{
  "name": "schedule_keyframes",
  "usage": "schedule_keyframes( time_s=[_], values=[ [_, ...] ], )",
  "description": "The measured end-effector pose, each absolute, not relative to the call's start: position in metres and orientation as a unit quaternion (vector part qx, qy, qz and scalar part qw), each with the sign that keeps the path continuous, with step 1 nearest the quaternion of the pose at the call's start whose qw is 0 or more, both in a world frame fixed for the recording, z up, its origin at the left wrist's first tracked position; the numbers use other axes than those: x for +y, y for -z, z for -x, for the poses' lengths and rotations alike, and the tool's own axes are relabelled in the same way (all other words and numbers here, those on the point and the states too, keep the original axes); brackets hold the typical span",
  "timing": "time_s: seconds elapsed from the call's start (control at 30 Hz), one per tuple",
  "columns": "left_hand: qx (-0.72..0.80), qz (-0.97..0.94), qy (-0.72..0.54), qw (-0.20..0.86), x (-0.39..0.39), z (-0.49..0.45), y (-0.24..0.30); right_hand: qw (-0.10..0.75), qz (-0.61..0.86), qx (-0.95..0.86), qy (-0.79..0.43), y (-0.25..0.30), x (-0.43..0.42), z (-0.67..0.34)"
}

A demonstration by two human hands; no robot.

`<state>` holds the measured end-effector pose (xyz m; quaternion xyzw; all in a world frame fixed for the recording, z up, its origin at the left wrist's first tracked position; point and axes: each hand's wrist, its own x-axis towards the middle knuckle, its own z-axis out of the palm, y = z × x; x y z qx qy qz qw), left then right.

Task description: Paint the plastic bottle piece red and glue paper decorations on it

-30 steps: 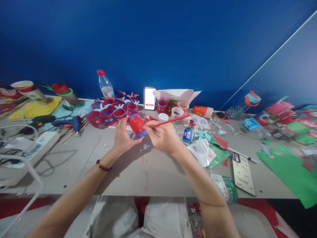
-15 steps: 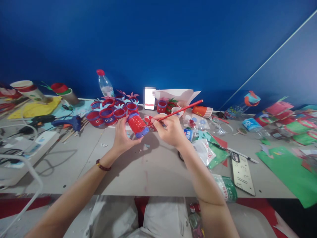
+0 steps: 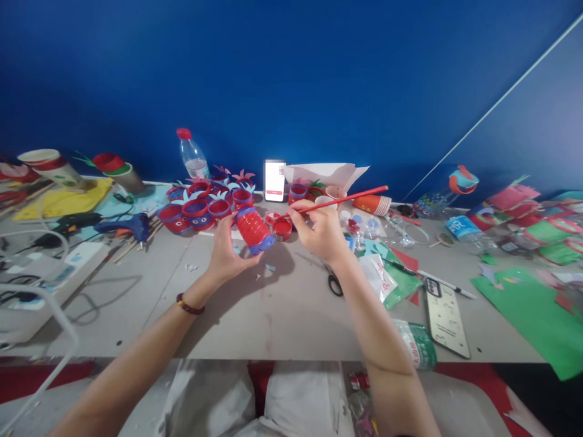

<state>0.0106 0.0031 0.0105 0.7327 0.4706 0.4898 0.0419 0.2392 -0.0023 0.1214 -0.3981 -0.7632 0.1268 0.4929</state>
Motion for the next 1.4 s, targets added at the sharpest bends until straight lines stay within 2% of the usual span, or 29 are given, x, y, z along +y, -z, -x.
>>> schedule_keyframes(
  time_s=[0.17, 0.4, 0.53, 0.67, 0.93, 1.13, 1.4],
  values=[
    [0.445, -0.743, -0.494, 0.075, 0.003, -0.010, -0.008, 0.515, 0.390, -0.695, -0.315, -0.123, -0.002, -0.242],
    [0.450, -0.737, -0.496, 0.084, 0.002, -0.012, -0.011, 0.453, 0.382, -0.679, -0.433, -0.124, 0.001, -0.252],
    [0.449, -0.742, -0.489, 0.092, 0.002, -0.010, -0.009, 0.405, 0.395, -0.708, -0.422, -0.125, -0.001, -0.251],
    [0.434, -0.746, -0.494, 0.104, 0.003, -0.009, -0.008, 0.397, 0.395, -0.722, -0.408, -0.126, -0.003, -0.247],
    [0.418, -0.754, -0.494, 0.113, 0.004, -0.009, -0.009, 0.439, 0.415, -0.702, -0.376, -0.125, 0.006, -0.257],
    [0.423, -0.757, -0.489, 0.096, 0.002, -0.009, -0.010, 0.504, 0.428, -0.665, -0.348, -0.120, 0.014, -0.264],
    [0.479, -0.727, -0.485, 0.080, 0.000, -0.009, -0.008, 0.545, 0.400, -0.606, -0.419, -0.130, 0.010, -0.260]
  ],
)
